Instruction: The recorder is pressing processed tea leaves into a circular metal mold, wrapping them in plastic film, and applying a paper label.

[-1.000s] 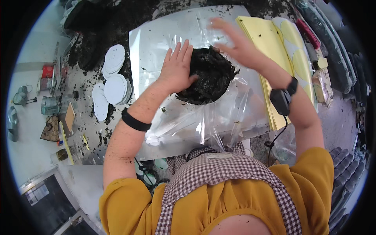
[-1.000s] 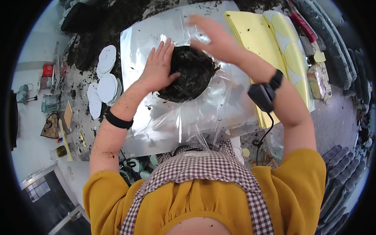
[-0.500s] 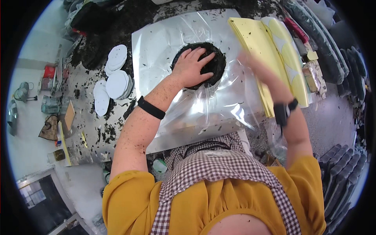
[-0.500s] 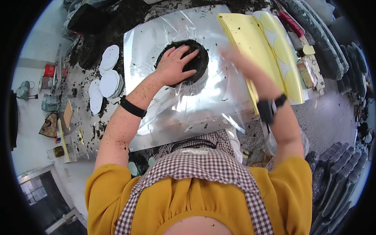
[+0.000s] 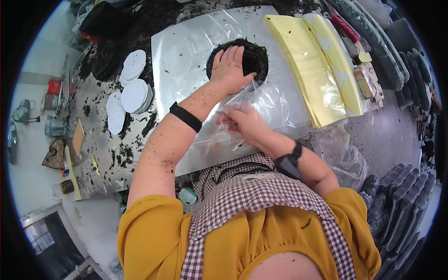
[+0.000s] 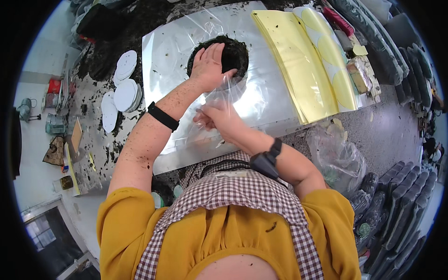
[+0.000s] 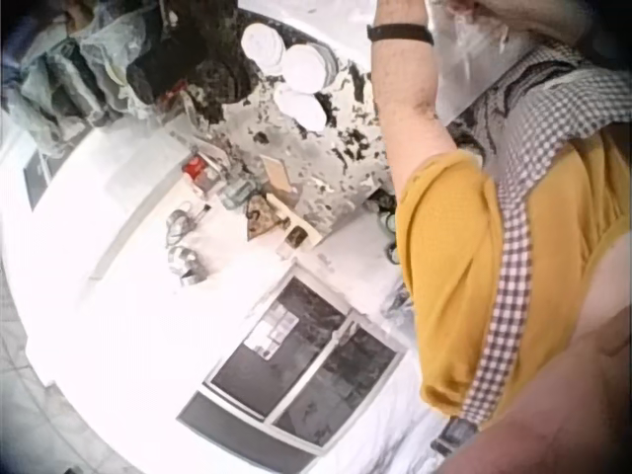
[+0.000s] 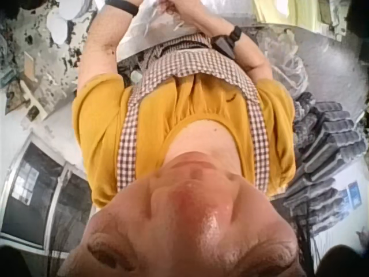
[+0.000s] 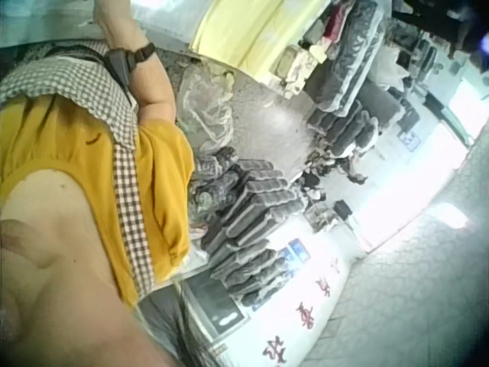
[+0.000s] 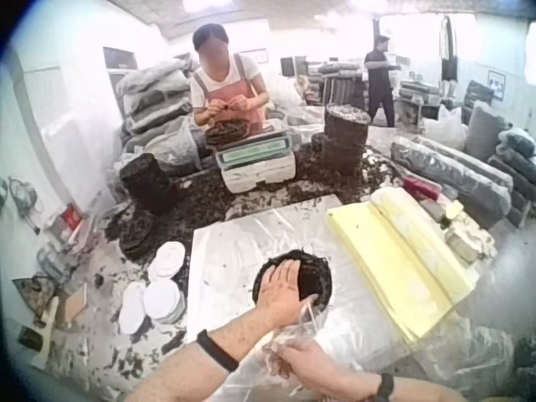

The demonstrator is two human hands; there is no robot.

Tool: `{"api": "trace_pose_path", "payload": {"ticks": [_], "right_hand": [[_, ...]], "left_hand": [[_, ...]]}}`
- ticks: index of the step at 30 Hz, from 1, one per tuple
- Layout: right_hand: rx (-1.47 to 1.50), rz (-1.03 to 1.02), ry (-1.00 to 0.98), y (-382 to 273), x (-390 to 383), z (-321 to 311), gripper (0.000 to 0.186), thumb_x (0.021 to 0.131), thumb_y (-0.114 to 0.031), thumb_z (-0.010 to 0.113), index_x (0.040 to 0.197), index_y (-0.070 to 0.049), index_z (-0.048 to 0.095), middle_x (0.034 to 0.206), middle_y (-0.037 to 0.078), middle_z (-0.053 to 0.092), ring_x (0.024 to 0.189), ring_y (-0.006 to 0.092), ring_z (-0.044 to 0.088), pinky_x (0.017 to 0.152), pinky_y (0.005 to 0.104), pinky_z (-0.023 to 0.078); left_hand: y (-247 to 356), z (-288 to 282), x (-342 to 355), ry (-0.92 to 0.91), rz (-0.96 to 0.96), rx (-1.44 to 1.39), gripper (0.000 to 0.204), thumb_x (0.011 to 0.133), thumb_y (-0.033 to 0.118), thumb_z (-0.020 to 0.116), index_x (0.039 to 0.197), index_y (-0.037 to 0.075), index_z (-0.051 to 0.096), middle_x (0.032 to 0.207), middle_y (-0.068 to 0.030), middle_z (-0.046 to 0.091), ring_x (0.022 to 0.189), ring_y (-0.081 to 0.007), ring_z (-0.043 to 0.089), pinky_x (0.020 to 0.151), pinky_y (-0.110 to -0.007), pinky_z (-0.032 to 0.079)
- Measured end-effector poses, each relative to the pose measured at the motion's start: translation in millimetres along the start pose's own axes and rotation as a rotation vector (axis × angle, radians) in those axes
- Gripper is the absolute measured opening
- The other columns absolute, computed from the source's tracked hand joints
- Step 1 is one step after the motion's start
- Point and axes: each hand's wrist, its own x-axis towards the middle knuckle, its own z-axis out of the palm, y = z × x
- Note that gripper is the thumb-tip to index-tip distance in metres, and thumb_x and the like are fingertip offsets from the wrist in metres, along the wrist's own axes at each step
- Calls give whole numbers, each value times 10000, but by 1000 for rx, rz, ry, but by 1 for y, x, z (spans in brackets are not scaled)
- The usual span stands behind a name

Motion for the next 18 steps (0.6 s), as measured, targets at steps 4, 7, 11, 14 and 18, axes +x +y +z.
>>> {"api": "trace_pose_path", "payload": {"ticks": [4,7,11,14,18], "right_hand": [[-308,142,-547,-27,-43,-79,485,989,-279,738,1332,47,628,1253,210,722,1124,270,730,919,393,596],[-1108,-255,174,-25,-43,-102,868,834,-308,888,1511,49,479,1489,265,570,1383,352,576,1130,453,484],[-1021,-883,327,-66,-1,-127,1423,655,-347,993,1677,3,66,1740,240,131,1616,381,154,1311,461,195],[-1000,-1187,249,-94,5,-114,1229,729,-464,932,1648,-16,251,1671,230,335,1554,363,344,1258,497,301],[-1367,-790,184,-118,66,-79,685,871,-428,797,1335,11,549,1229,243,658,1200,393,630,1024,473,505]], "left_hand": [[-2,-11,1,-48,19,17,988,915,616,680,1608,17,311,1652,-187,352,1551,-332,313,1298,-471,155],[-6,-18,-5,37,-15,-131,835,882,504,766,1534,59,496,1615,-220,402,1530,-407,321,1271,-489,246],[-44,-82,-23,556,57,-455,408,971,262,732,1336,85,699,1456,-217,567,1346,-374,548,1150,-447,424],[-42,-148,-123,575,-292,-773,112,1016,2,562,977,-11,666,999,-77,700,821,-169,603,726,-301,463],[69,-188,-170,-412,480,-1280,361,1051,157,586,1353,-33,641,1240,-223,685,1098,-312,669,946,-401,530]]}}
